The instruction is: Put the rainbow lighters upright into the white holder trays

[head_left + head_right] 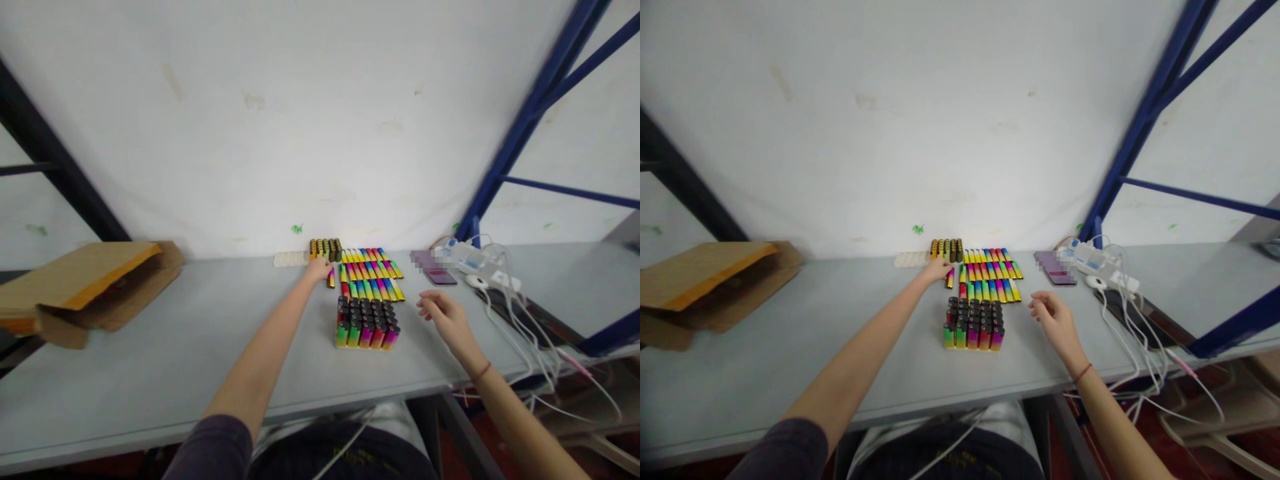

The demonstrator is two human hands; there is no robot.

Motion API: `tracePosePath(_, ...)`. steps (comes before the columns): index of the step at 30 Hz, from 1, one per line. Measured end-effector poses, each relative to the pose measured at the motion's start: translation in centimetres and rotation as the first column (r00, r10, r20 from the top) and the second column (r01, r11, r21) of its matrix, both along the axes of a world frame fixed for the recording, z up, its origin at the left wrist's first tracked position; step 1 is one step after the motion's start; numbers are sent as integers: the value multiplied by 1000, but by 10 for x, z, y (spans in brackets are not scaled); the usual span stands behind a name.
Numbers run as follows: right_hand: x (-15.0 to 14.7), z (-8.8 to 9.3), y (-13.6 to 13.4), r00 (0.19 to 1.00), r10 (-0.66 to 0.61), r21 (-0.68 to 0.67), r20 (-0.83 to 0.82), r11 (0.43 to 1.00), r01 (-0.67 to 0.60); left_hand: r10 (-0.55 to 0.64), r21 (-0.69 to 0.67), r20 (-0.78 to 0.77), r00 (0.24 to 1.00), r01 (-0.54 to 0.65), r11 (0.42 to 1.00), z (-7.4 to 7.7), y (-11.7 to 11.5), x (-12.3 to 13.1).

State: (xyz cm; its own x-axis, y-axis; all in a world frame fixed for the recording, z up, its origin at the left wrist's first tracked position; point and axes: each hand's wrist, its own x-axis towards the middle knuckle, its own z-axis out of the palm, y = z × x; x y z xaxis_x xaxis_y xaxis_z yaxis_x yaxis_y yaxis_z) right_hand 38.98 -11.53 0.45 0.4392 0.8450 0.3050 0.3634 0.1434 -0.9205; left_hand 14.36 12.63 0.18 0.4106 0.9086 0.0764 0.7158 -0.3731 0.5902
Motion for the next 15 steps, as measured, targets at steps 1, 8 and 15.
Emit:
tracePosePath(1, 3, -8, 0, 1000, 9, -36, 15, 999, -8, 13, 17, -36, 999, -12, 1000, 1, 0, 2)
tracePosePath(8, 7, -32, 1, 996, 19, -114, 92, 993, -9, -11, 129, -111, 994, 26, 991, 12, -22, -10)
tracePosePath(15, 6, -30, 2, 994, 34, -110, 107, 994, -22, -338, 221, -207, 918, 380, 898, 8, -50, -50)
